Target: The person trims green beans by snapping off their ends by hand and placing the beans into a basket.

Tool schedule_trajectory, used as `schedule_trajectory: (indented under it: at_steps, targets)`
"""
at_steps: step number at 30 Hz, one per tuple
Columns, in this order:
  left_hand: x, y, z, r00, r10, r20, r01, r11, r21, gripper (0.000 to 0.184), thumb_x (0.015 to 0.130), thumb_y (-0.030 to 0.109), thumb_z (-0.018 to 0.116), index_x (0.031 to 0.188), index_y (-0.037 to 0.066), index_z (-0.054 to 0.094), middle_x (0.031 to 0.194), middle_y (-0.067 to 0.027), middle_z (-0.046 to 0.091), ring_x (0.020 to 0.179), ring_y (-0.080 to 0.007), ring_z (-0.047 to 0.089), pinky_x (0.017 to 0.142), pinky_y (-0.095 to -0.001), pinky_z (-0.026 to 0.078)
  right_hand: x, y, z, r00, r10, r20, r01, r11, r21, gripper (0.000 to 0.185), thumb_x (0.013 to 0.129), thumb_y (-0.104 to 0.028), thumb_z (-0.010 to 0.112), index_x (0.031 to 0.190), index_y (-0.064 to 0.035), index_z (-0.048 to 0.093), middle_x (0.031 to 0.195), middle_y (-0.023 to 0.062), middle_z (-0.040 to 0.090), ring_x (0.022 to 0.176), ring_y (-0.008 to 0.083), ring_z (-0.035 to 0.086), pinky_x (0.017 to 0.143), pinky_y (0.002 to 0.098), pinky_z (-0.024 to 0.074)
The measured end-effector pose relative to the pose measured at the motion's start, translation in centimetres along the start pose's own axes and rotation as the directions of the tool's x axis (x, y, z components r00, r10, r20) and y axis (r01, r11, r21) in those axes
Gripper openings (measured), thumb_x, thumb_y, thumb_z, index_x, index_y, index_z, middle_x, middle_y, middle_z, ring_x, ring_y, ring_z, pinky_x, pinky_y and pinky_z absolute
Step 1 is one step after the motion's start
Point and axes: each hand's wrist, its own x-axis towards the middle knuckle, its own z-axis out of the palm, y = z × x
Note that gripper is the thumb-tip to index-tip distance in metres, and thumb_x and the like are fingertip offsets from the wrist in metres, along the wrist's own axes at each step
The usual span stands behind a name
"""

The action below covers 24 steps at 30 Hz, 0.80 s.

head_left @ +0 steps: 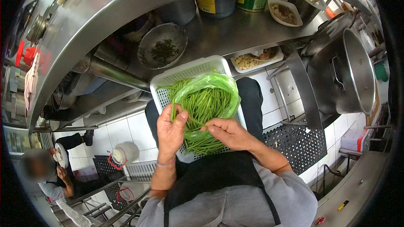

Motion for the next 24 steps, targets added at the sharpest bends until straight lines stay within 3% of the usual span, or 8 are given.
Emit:
schedule_trajectory:
  at_steps: [7, 11, 14, 15, 18, 19, 23, 24]
  targets:
    - [-0.7, 0.8, 1.3, 1.000, 0.021, -0.014, -0.021, 1.000, 0.010, 0.011, 0.087, -0.001, 0.065, 0.091, 0.004, 0.056, 0.087, -0.0028, 0.064, 0.077, -0.0069, 0.052, 0.068, -0.0217, 0.044, 0.3, 0.3, 0.1, 0.978, -0.163, -0.134, 0.134, 0.970, -0.201, 0.017, 0.100, -0.013, 0.054, 0.097, -0.0001, 0.065, 0.069, -0.0016, 0.055, 0.062, 0.0055, 0.047, 0.055, 0.0249, 0.0391]
    - [-2.7, 1.3, 1.4, 0.987, 0.105, 0.123, -0.128, 0.972, 0.195, 0.016, 0.079, -0.006, 0.065, 0.087, 0.005, 0.055, 0.089, -0.0044, 0.063, 0.077, -0.0081, 0.053, 0.067, -0.0235, 0.044, 0.8, 0.9, 0.2, 0.915, -0.283, -0.286, 0.173, 0.918, -0.356, 0.016, 0.098, -0.009, 0.055, 0.089, -0.0012, 0.065, 0.066, -0.0033, 0.054, 0.058, 0.0039, 0.044, 0.052, 0.0219, 0.0363]
    - [-3.4, 1.1, 0.9, 0.981, 0.158, 0.115, -0.139, 0.978, -0.152, 0.020, 0.075, -0.006, 0.066, 0.085, 0.006, 0.053, 0.086, -0.0040, 0.061, 0.073, -0.0101, 0.052, 0.064, -0.0236, 0.043, 0.9, 1.5, -0.8, 0.916, -0.140, -0.376, 0.099, 0.987, -0.126, 0.012, 0.096, -0.007, 0.055, 0.091, -0.0008, 0.064, 0.063, -0.0018, 0.050, 0.054, 0.0053, 0.043, 0.047, 0.0243, 0.0338]
    - [-3.2, 2.1, 0.8, 0.984, 0.107, 0.140, -0.058, 0.946, -0.318, 0.016, 0.077, 0.006, 0.064, 0.084, 0.007, 0.050, 0.079, -0.0025, 0.052, 0.066, -0.0122, 0.046, 0.060, -0.0254, 0.038, 0.4, 0.5, -1.5, 0.963, 0.080, -0.256, 0.009, 0.943, 0.332, 0.014, 0.095, -0.010, 0.052, 0.092, 0.0006, 0.061, 0.062, 0.0011, 0.046, 0.050, 0.0074, 0.039, 0.042, 0.0262, 0.0290]
    - [-1.2, 1.8, -1.7, 0.951, 0.067, 0.301, 0.229, 0.501, -0.834, 0.016, 0.080, 0.020, 0.058, 0.084, 0.008, 0.047, 0.074, -0.0021, 0.043, 0.062, -0.0134, 0.038, 0.057, -0.0274, 0.033, 0.0, 0.5, -3.7, 0.991, -0.127, 0.033, 0.040, 0.528, 0.848, 0.023, 0.097, -0.016, 0.044, 0.089, 0.0004, 0.058, 0.067, 0.0032, 0.047, 0.048, 0.0092, 0.034, 0.040, 0.0231, 0.0262]
    - [-0.5, 1.4, -2.0, 0.943, 0.095, 0.318, 0.254, 0.410, -0.876, 0.016, 0.081, 0.024, 0.051, 0.084, 0.009, 0.046, 0.072, -0.0030, 0.037, 0.061, -0.0156, 0.033, 0.057, -0.0304, 0.031, -0.2, -0.2, -3.8, 0.993, -0.122, -0.001, 0.063, 0.509, 0.858, 0.033, 0.098, -0.024, 0.039, 0.084, 0.0005, 0.054, 0.069, 0.0060, 0.045, 0.048, 0.0094, 0.032, 0.038, 0.0230, 0.0244]
    - [0.6, 0.8, -1.2, 0.964, -0.091, 0.252, 0.265, 0.459, -0.848, 0.014, 0.081, 0.020, 0.051, 0.087, 0.008, 0.048, 0.075, -0.0047, 0.044, 0.064, -0.0186, 0.040, 0.059, -0.0346, 0.036, 0.1, 1.2, -5.0, 0.988, -0.120, -0.096, 0.149, 0.591, 0.793, 0.037, 0.100, -0.031, 0.041, 0.077, -0.0043, 0.050, 0.069, 0.0047, 0.043, 0.051, 0.0102, 0.036, 0.037, 0.0244, 0.0263]
    - [0.8, 0.5, -1.0, 0.966, -0.106, 0.235, 0.252, 0.575, -0.778, 0.014, 0.082, 0.020, 0.051, 0.088, 0.008, 0.048, 0.076, -0.0046, 0.044, 0.065, -0.0184, 0.041, 0.060, -0.0344, 0.036, 0.0, 1.4, -5.4, 0.990, -0.061, -0.125, 0.138, 0.547, 0.825, 0.036, 0.101, -0.031, 0.042, 0.076, -0.0055, 0.050, 0.069, 0.0042, 0.043, 0.051, 0.0105, 0.036, 0.037, 0.0244, 0.0268]
